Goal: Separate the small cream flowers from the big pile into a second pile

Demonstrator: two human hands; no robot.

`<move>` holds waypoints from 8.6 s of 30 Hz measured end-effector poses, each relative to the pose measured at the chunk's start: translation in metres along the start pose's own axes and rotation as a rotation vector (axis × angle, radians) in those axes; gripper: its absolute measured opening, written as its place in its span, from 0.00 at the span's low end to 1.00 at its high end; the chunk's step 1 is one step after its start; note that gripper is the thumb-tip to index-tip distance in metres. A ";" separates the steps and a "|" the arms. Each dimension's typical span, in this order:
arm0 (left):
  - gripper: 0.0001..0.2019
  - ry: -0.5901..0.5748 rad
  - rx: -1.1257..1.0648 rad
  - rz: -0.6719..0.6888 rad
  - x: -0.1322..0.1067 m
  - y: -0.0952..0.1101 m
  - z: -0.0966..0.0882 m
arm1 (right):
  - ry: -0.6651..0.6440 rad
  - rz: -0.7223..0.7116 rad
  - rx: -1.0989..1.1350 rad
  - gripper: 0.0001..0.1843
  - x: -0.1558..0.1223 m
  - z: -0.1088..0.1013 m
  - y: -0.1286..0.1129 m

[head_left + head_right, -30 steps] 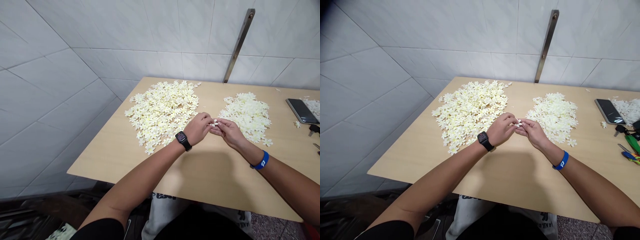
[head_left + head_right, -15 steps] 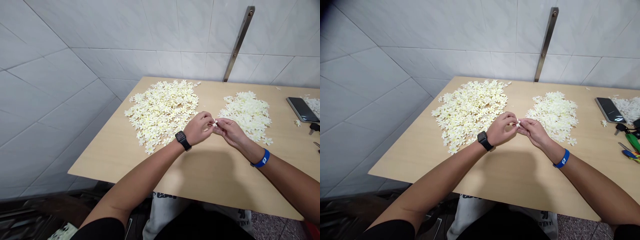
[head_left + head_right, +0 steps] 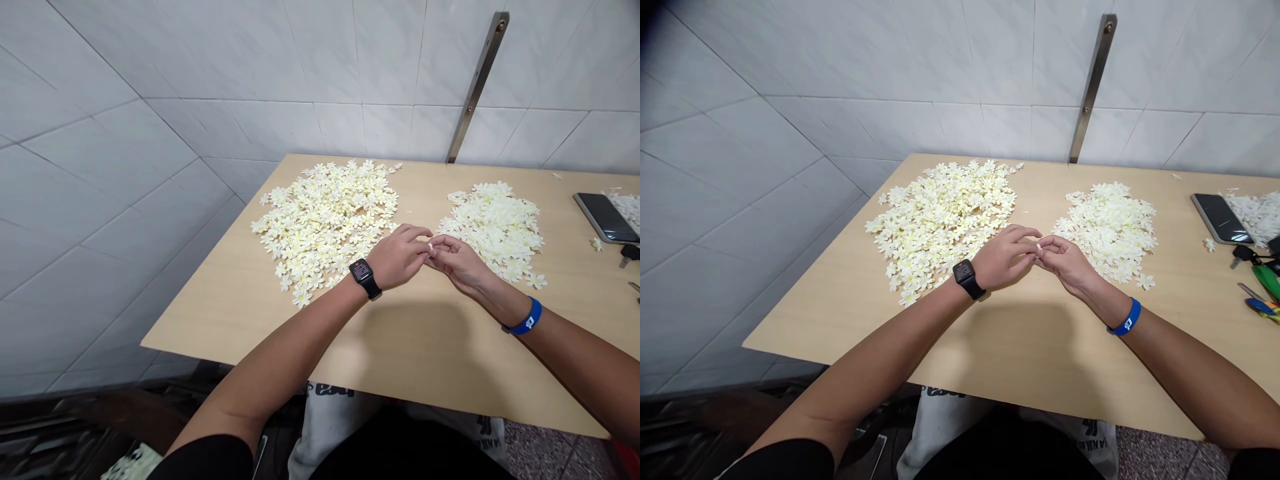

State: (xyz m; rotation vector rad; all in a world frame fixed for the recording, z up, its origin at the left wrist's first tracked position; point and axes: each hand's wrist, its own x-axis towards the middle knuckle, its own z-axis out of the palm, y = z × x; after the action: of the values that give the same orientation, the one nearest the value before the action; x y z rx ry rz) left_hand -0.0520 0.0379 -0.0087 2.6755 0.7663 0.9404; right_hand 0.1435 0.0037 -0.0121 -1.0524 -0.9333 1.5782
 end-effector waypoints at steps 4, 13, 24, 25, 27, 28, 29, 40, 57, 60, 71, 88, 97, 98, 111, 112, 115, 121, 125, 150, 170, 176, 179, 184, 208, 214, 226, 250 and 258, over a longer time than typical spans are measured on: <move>0.11 0.050 -0.085 -0.049 0.000 0.001 0.008 | 0.030 -0.010 -0.027 0.20 0.001 0.001 -0.001; 0.04 0.083 -0.360 -0.355 0.001 0.006 0.010 | 0.000 -0.016 -0.060 0.20 0.002 0.003 0.003; 0.04 0.132 -0.322 -0.343 0.001 -0.001 0.007 | -0.061 -0.038 -0.056 0.15 0.003 -0.003 0.004; 0.04 0.134 -0.308 -0.343 0.002 -0.002 0.006 | -0.059 -0.031 -0.047 0.14 0.004 -0.004 0.004; 0.04 0.130 -0.290 -0.331 0.002 -0.003 0.005 | -0.054 -0.021 -0.028 0.15 0.004 -0.005 0.004; 0.04 0.128 -0.290 -0.319 0.002 -0.003 0.005 | -0.055 -0.019 -0.023 0.15 0.004 -0.006 0.004; 0.05 0.128 -0.290 -0.305 0.002 -0.003 0.005 | -0.062 -0.019 -0.022 0.17 0.003 -0.006 0.004; 0.06 0.117 -0.565 -0.431 0.002 0.002 0.008 | 0.055 -0.152 -0.110 0.25 0.006 -0.001 0.007; 0.12 0.154 -0.797 -0.667 0.006 0.017 0.003 | 0.131 -0.381 -0.400 0.22 -0.016 0.016 0.007; 0.09 0.167 -0.771 -0.653 0.006 0.016 0.002 | 0.115 -0.355 -0.365 0.25 -0.015 0.017 0.005; 0.17 0.059 -1.095 -0.647 0.004 -0.009 0.006 | 0.037 -0.303 -0.445 0.15 0.000 0.000 0.002; 0.08 0.058 -0.621 -0.587 0.004 0.009 -0.001 | -0.004 -0.394 -0.639 0.10 -0.012 0.003 0.003; 0.14 0.003 -0.888 -0.610 0.004 -0.003 0.004 | 0.041 -0.204 -0.330 0.25 -0.003 0.003 0.000; 0.16 0.005 -0.897 -0.607 0.003 -0.003 0.006 | 0.044 -0.169 -0.288 0.26 -0.002 0.004 -0.001; 0.09 0.032 -0.311 -0.313 0.002 0.001 -0.003 | 0.019 -0.160 -0.343 0.28 -0.001 0.001 0.001; 0.09 0.031 -0.323 -0.328 0.002 0.002 -0.003 | 0.013 -0.155 -0.337 0.28 -0.001 0.000 0.000; 0.08 0.037 -0.389 -0.397 0.003 0.003 -0.002 | -0.019 -0.147 -0.328 0.30 0.000 -0.001 -0.002; 0.08 0.061 -0.552 -0.536 0.003 0.001 0.001 | -0.008 -0.141 -0.305 0.30 0.001 0.001 -0.002; 0.08 0.046 -0.718 -0.597 0.004 0.002 0.002 | 0.049 -0.194 -0.349 0.24 0.003 -0.002 0.006; 0.09 -0.001 -0.746 -0.723 0.004 0.008 -0.001 | 0.077 -0.309 -0.554 0.13 -0.009 0.005 0.008; 0.11 0.016 -0.722 -0.669 0.002 0.010 0.001 | 0.081 -0.397 -0.640 0.07 -0.015 0.007 0.002; 0.07 -0.019 -0.952 -0.701 0.005 0.002 0.002 | 0.122 -0.303 -0.483 0.15 -0.006 0.004 0.003; 0.08 0.005 -1.011 -0.696 0.005 0.001 0.005 | 0.151 -0.293 -0.440 0.18 -0.004 0.003 0.004; 0.07 0.073 -0.858 -0.650 0.003 0.001 0.009 | 0.131 -0.308 -0.446 0.18 -0.007 0.004 0.007; 0.09 0.190 -0.710 -0.490 0.002 -0.001 0.012 | 0.083 -0.382 -0.426 0.15 -0.009 0.006 0.008; 0.09 0.181 -0.571 -0.391 0.003 0.003 0.004 | 0.135 -0.457 -0.566 0.07 -0.011 0.008 0.004; 0.09 0.164 -0.637 -0.548 0.004 0.003 0.008 | 0.271 -0.530 -0.606 0.06 -0.008 0.004 0.005; 0.09 0.188 -0.462 -0.288 0.000 0.012 0.000 | 0.206 -0.589 -0.640 0.07 -0.016 0.007 0.001; 0.09 0.194 -0.481 -0.282 0.001 0.015 -0.002 | 0.190 -0.604 -0.650 0.06 -0.015 0.004 0.002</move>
State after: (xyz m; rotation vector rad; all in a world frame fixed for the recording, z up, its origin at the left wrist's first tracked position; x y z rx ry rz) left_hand -0.0472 0.0259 -0.0015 2.0285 0.8066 1.1462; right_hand 0.1408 -0.0115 -0.0097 -1.1734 -1.5064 0.6698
